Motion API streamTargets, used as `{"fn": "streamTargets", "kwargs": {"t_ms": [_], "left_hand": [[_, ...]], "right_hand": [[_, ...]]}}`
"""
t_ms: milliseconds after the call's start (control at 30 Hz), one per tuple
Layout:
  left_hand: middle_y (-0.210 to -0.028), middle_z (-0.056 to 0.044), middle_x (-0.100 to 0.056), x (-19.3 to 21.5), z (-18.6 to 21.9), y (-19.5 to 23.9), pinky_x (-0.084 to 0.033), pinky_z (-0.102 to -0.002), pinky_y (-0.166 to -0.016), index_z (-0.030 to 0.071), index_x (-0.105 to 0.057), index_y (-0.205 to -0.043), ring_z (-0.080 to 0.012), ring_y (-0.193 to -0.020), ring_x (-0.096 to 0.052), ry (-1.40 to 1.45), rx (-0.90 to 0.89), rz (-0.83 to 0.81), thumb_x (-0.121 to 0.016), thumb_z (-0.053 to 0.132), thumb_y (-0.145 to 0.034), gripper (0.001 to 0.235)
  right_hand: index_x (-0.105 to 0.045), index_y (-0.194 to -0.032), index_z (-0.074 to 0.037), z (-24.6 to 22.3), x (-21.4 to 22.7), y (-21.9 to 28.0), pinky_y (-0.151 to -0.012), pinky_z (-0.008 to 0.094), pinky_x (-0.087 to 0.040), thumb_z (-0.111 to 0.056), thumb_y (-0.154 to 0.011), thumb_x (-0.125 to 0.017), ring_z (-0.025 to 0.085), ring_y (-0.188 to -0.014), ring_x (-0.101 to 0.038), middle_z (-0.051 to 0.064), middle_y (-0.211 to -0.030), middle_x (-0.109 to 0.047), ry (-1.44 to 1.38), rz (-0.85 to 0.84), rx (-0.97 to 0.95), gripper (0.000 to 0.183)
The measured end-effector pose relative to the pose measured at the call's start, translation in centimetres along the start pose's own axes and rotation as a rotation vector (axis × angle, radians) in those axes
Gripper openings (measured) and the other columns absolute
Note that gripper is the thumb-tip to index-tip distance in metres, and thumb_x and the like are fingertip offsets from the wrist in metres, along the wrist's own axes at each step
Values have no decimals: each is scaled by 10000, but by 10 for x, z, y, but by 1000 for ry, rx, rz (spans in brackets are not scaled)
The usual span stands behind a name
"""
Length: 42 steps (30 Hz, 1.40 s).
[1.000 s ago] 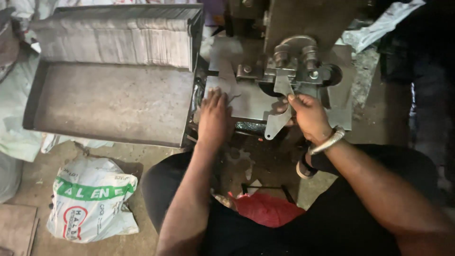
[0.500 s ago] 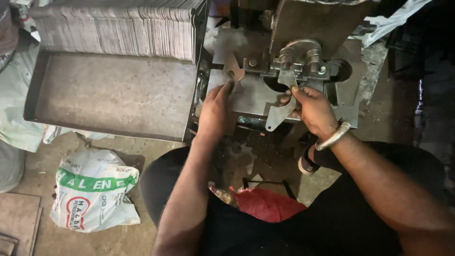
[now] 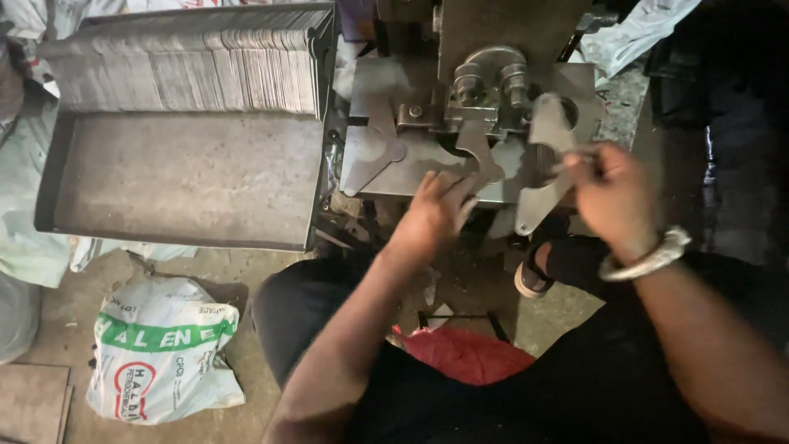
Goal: Manually placing and aligning flat metal pieces into a press machine for processing.
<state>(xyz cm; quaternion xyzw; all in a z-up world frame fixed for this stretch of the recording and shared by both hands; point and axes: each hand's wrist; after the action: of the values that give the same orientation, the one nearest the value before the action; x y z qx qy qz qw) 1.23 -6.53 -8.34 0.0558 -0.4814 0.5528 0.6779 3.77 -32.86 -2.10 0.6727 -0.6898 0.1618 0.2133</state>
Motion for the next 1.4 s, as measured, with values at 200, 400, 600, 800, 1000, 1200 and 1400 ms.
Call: {"fn": "streamTargets", "kwargs": {"t_ms": [200, 400, 600, 800, 1000, 1200, 1400], "left_hand": [[-1272, -142, -630, -15, 4, -7, -461, -471, -1060, -3, -664, -1254, -371, -1154, -543, -156, -43, -21, -663, 151, -996, 301], [-1324, -129, -627, -18, 4, -5, -453, -505, -1047, 52, -709, -1170, -341, -1150, -536, -491, -211, -97, -655, 124, -910, 275], [-1356, -141, -595, -4, 10, -9, -468, -469, -1077, 23, -684, -1292, -337, -1193, -530, -283, -75, -91, -638, 143, -962, 355], [-1309, -117, -632, 4, 15, -16, -474, -448, -1019, 29, -701, -1199, -317, -1126, -537, -381, -166, -90, -659, 133, -922, 299], [-1210, -155, -635, 2, 16, -7, -510, -466, -977, 33, -660, -1246, -363, -1107, -589, -94, 3, 54, -702, 181, -952, 332], [-1185, -169, -693, 75, 47, -7, -540, -412, -1016, 56, -648, -1238, -352, -1122, -676, 106, 253, 12, -706, 230, -922, 365], [-1468, -233, -548, 81, -21, 21, -363, -459, -1182, -19, -523, -1427, -390, -1412, -467, -60, 293, -70, -635, 309, -969, 574]], "right_hand": [[-733, -1113, 14, 38, 38, -45, -567, 279, -524, -165, -1050, -713, 110, -703, -671, 84, -932, -744, -122, 187, -65, 191], [-756, -1120, -86, 40, 29, -92, -525, 311, -509, -227, -995, -777, 143, -651, -671, 69, -855, -737, 75, 215, -177, 190], [-793, -1088, -93, 93, 19, -113, -788, 439, -563, -209, -979, -887, 297, -892, -714, 123, -1012, -760, 560, 377, 479, 184], [-738, -1228, -91, 12, -8, -29, -930, 476, -533, -114, -1021, -775, 349, -1145, -648, 181, -1281, -646, 513, 422, 431, 211], [-681, -1350, -81, -15, -58, 20, -1102, 478, -475, -45, -854, -710, 356, -1351, -545, 146, -1484, -541, 482, 52, 684, 498], [-691, -1261, -49, -39, -48, 34, -1010, 504, -446, -117, -861, -729, 370, -1299, -556, 162, -1412, -619, 534, -53, 869, 407], [-734, -1137, -145, -38, -66, 22, -657, 348, -544, -283, -1118, -536, 250, -716, -717, 93, -855, -775, 619, -455, -151, 243]]}}
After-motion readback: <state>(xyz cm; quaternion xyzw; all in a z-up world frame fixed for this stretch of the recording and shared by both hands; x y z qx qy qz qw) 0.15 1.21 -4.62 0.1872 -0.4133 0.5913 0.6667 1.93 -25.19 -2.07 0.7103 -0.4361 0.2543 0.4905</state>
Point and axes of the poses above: each hand's wrist, its own y-axis away from the middle knuckle, its own x-axis out of the back of the hand, z = x × y
